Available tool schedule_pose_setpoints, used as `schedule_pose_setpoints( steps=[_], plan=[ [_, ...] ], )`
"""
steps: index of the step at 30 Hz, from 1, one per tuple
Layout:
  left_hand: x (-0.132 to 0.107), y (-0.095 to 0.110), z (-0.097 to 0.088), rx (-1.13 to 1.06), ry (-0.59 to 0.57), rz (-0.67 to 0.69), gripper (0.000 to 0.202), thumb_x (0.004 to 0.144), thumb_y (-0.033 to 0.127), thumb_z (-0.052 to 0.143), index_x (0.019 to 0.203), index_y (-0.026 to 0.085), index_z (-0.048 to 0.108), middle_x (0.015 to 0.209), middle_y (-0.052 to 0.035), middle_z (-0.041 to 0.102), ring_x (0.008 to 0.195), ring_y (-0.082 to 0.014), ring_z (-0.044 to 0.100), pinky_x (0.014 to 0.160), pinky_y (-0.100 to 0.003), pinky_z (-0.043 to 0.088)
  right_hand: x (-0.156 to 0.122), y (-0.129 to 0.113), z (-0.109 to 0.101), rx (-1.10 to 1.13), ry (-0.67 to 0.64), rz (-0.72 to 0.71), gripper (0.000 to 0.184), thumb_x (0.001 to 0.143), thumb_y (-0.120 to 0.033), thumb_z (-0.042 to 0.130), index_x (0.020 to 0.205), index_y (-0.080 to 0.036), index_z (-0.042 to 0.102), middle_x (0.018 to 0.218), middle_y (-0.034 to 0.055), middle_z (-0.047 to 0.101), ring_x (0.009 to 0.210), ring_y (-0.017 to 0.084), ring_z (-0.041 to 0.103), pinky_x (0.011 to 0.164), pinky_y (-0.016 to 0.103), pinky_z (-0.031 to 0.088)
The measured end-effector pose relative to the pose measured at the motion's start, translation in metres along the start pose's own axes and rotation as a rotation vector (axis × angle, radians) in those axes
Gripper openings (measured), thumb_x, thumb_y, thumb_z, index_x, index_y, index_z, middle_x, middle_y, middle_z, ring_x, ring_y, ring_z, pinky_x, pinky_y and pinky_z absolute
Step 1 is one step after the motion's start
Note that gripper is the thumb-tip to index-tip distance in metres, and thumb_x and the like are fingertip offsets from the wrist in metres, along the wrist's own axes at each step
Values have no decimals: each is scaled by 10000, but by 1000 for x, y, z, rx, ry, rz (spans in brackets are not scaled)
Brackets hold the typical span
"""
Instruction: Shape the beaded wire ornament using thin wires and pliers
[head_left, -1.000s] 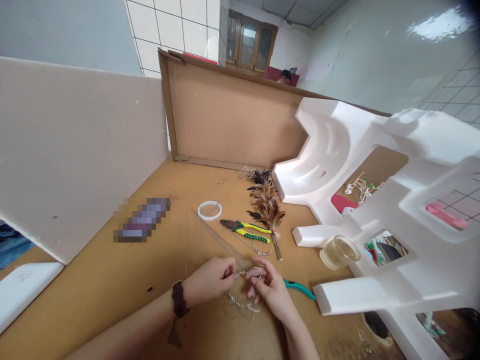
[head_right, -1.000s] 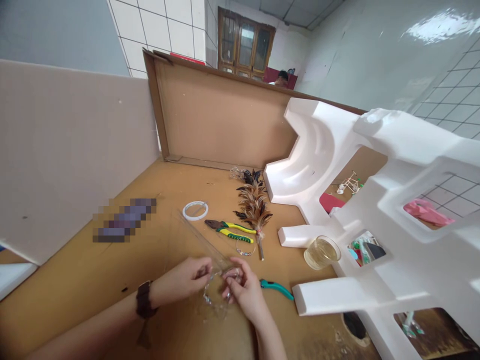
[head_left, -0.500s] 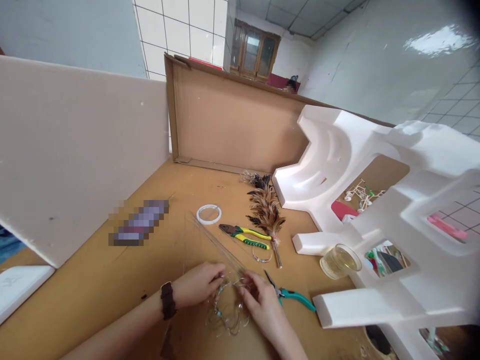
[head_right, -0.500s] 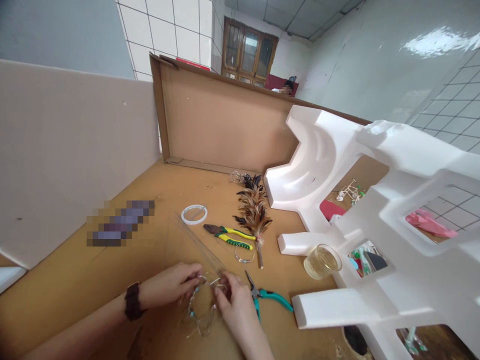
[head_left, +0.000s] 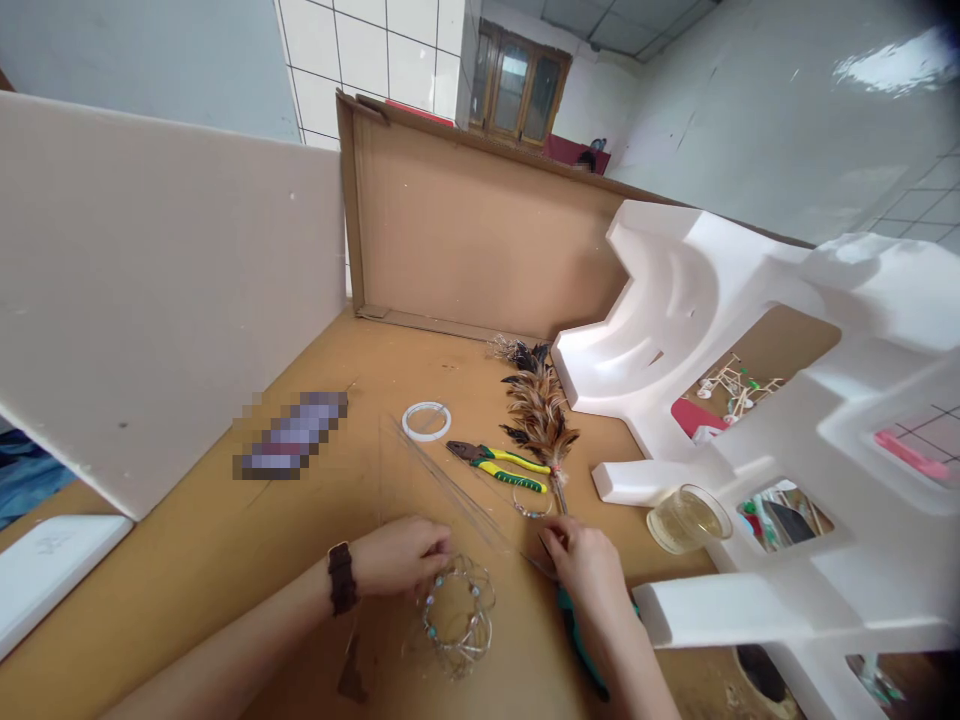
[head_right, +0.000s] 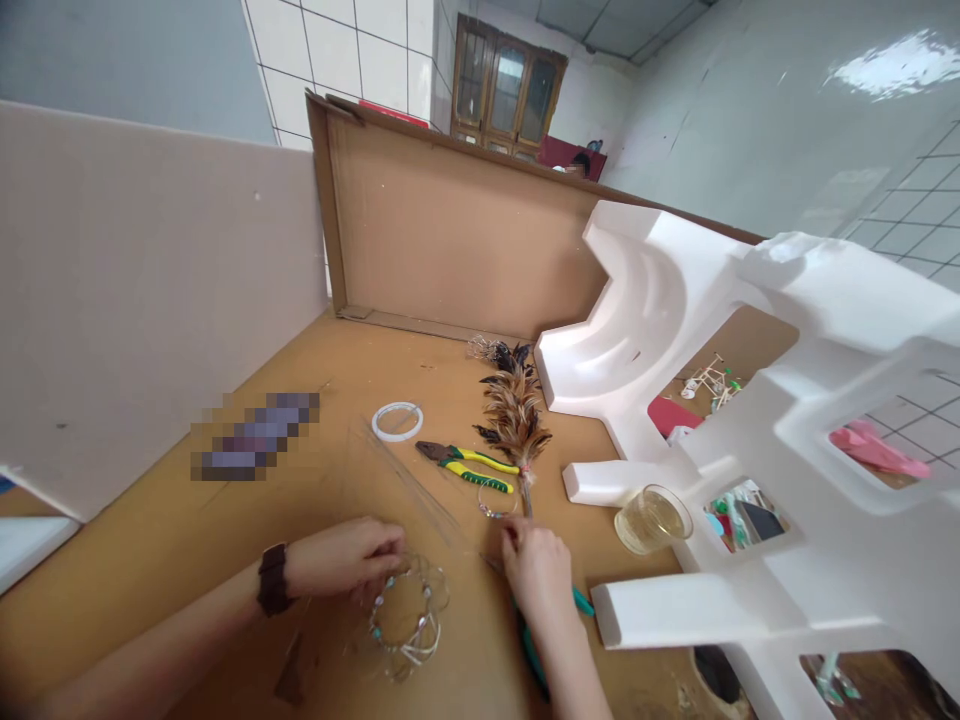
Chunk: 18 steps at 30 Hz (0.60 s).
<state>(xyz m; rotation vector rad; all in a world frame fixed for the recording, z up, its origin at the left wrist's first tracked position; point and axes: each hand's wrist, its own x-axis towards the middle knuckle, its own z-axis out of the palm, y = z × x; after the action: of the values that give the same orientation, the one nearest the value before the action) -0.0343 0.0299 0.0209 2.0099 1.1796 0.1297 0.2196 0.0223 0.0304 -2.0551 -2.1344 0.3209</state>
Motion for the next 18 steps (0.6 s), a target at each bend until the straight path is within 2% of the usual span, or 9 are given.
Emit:
schedule_pose_setpoints(
  steps=[4, 8, 11, 15, 18],
  plan=[
    [-5, -9, -20, 239, 197, 1, 234, 822, 250, 364, 683, 175, 537, 701, -68, 630, 650, -185, 574, 575, -254, 359, 9, 0, -17, -248, -66, -2, 258, 826, -292, 434, 762, -239, 679, 746, 64, 687, 738, 217, 637, 580, 258, 366],
    [-13, -26, -46, 331, 302, -88, 251, 822, 185, 323, 751, 176, 563, 724, -71, 640, 666, -187, 575, 588, -259, 352, 6, -1, -12, -315, -99, 1, 246, 801, -244, 449, 681, -198, 659, 716, 93, 676, 717, 237, 636, 557, 265, 347],
    [-13, -34, -57, 392, 307, -134, 238, 779, 141, 356, 734, 170, 588, 749, -79, 656, 682, -185, 584, 586, -254, 351, -1, -9, 2, -283, -94, -44, 220, 803, -222, 436, 760, -211, 651, 774, 72, 678, 738, 213, 633, 578, 255, 349],
    [-8, -32, -61, 400, 308, -94, 223, 754, 141, 393, 719, 172, 611, 735, -67, 661, 673, -175, 584, 587, -245, 359, -9, -27, 16, -155, -93, -221, 194, 791, -192, 437, 792, -243, 624, 832, 12, 666, 748, 153, 619, 589, 222, 345],
    [-11, -29, -70, 330, 375, -85, 224, 760, 160, 400, 777, 181, 622, 679, -38, 645, 629, -155, 570, 596, -237, 372, -11, -28, 20, -188, -98, -200, 200, 789, -191, 430, 747, -236, 620, 806, 20, 667, 739, 166, 624, 575, 230, 345]
  ],
)
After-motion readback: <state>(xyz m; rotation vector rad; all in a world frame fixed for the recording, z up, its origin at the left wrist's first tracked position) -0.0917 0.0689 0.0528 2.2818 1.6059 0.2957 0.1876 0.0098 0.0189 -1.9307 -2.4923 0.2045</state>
